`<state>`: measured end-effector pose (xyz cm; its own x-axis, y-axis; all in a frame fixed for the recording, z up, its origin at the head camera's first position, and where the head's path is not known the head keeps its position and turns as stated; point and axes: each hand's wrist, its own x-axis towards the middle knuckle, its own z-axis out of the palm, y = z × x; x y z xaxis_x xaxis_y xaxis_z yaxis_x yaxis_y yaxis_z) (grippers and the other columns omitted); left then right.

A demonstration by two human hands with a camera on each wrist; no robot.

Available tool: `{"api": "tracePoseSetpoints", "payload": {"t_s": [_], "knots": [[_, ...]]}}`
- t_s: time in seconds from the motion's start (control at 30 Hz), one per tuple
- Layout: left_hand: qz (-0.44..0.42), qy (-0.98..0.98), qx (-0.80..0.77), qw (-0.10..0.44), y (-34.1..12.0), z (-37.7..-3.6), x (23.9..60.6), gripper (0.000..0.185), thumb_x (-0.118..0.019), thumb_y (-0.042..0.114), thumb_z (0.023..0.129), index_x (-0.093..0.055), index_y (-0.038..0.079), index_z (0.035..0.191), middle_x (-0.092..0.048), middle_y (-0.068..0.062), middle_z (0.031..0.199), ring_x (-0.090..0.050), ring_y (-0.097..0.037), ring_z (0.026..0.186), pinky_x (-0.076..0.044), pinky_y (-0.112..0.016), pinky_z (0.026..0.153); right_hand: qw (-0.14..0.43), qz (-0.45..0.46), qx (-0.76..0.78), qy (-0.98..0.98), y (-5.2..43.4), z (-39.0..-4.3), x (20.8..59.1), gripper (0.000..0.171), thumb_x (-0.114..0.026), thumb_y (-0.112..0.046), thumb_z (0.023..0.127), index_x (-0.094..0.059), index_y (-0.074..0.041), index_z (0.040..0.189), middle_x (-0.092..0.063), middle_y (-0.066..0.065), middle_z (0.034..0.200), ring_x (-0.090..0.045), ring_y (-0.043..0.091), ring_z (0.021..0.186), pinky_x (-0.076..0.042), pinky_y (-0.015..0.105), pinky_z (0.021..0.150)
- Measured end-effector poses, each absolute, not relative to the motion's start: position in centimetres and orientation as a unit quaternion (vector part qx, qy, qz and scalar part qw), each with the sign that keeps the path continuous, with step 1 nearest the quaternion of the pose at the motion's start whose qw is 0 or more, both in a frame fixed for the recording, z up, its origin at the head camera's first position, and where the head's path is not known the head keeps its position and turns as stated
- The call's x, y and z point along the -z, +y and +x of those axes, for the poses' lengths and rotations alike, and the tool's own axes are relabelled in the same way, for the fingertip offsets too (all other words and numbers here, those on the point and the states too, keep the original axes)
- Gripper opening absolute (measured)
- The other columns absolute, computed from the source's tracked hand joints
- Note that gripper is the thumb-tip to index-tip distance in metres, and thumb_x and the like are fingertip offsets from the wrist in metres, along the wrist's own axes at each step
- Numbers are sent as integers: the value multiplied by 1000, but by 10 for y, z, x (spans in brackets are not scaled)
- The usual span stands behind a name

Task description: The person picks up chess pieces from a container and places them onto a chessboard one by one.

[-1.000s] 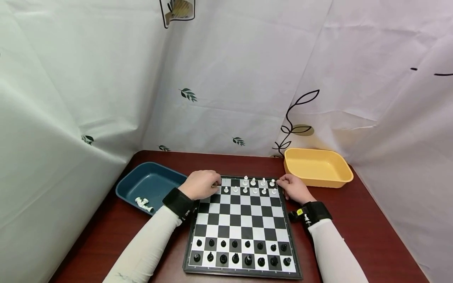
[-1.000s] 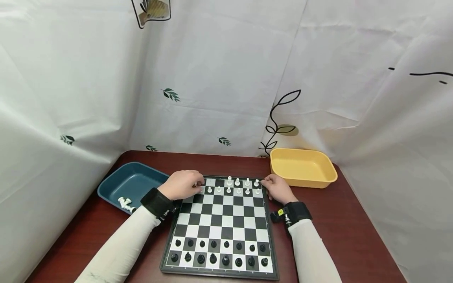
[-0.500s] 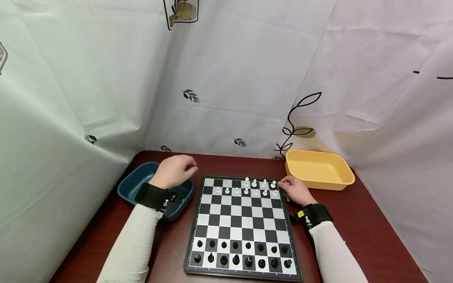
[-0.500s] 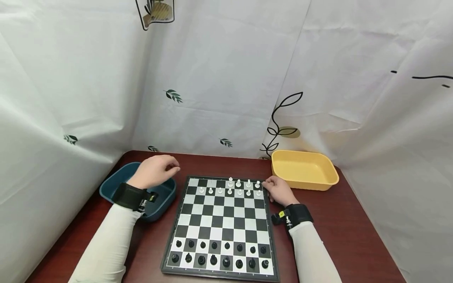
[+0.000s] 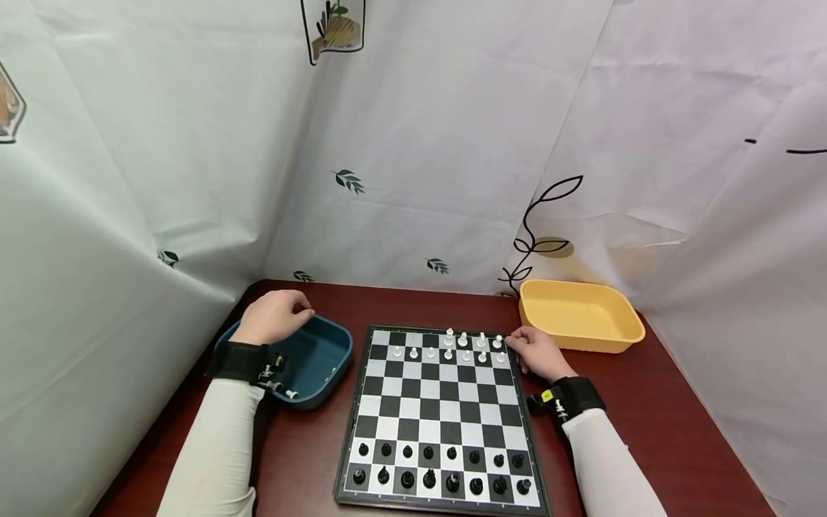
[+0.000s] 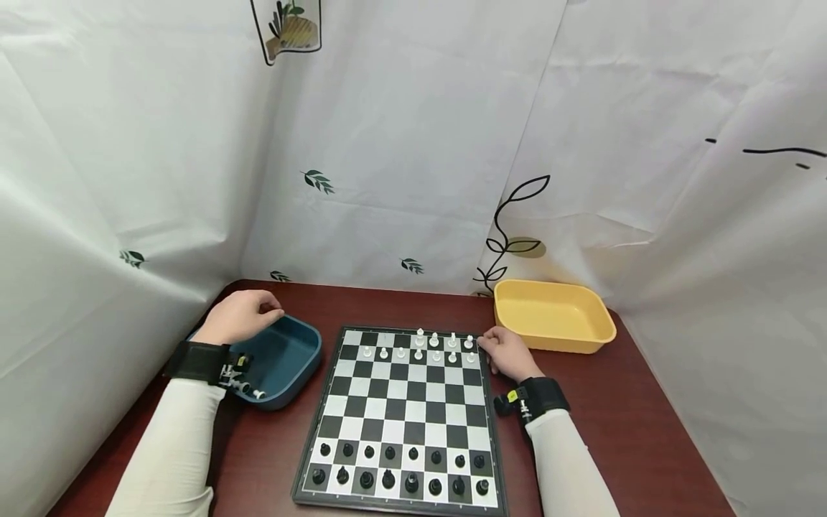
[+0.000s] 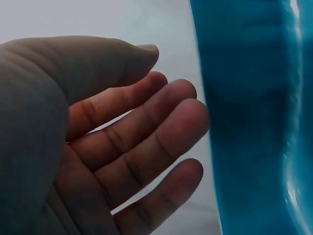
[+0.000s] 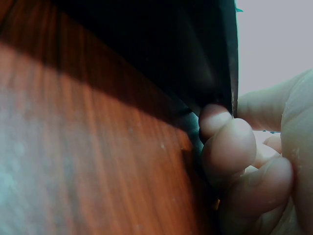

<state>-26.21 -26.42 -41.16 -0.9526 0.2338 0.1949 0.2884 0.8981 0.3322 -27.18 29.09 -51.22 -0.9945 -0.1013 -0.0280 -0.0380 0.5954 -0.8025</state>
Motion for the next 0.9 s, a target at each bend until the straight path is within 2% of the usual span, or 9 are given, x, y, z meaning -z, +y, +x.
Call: {"api": "tracePoseSetpoints", "payload": {"t_s": [0.3,0.4,0.47,0.57,0.63,0.67,0.8,0.9], "knots": [[-85,-985,148,9,-284,-262,419,22,-79,24,102,-81,6,114,-78,-14,107,-71,-28,88,-59,-56,78,31,-44,449,892,292,-274,515,23,-65,-22,113,-66,1,113,-57,2,62,-60,20,51,-50,33,53],[-66,-986,150,-17,-286,-260,419,24,-80,26,101,-81,5,114,-79,-14,108,-70,-27,87,-59,-54,75,32,-42,451,891,292,-273,515,23,-65,-21,113,-66,1,114,-57,2,62,-60,20,51,-50,33,53],[-50,-987,149,-36,-288,-258,419,21,-81,27,101,-80,6,103,-75,-11,97,-67,-25,80,-56,-49,68,33,-42,451,891,292,-273,515,23,-65,-21,113,-66,2,114,-58,2,62,-60,20,51,-50,33,53],[-22,-988,140,-62,-291,-256,420,32,-80,28,99,-66,11,76,-57,-3,73,-54,-20,67,-44,-41,59,34,-41,451,891,292,-272,515,23,-65,-22,113,-66,2,114,-58,2,63,-60,20,51,-50,33,53],[-3,-988,133,-76,-293,-255,421,40,-80,28,97,-55,16,69,-43,-1,68,-49,-21,64,-39,-40,58,35,-41,450,891,292,-272,515,24,-65,-22,113,-66,1,114,-58,2,63,-60,20,52,-50,33,53],[6,-988,131,-81,-293,-254,421,41,-80,28,96,-53,17,68,-41,-1,68,-48,-22,64,-39,-41,59,35,-40,451,891,292,-272,515,24,-65,-23,113,-66,1,114,-58,2,63,-60,20,52,-50,33,53],[31,-988,125,-87,-294,-252,421,26,-83,29,92,-66,13,80,-59,-8,80,-59,-29,76,-51,-52,66,34,-38,447,893,292,-272,515,24,-65,-23,113,-66,1,113,-57,2,62,-60,20,52,-50,34,53],[46,-987,120,-94,-295,-251,422,24,-84,30,91,-71,10,87,-67,-12,89,-63,-32,82,-55,-58,71,34,-39,447,893,292,-273,514,24,-65,-23,113,-66,0,113,-57,2,61,-60,20,52,-50,34,53]]}}
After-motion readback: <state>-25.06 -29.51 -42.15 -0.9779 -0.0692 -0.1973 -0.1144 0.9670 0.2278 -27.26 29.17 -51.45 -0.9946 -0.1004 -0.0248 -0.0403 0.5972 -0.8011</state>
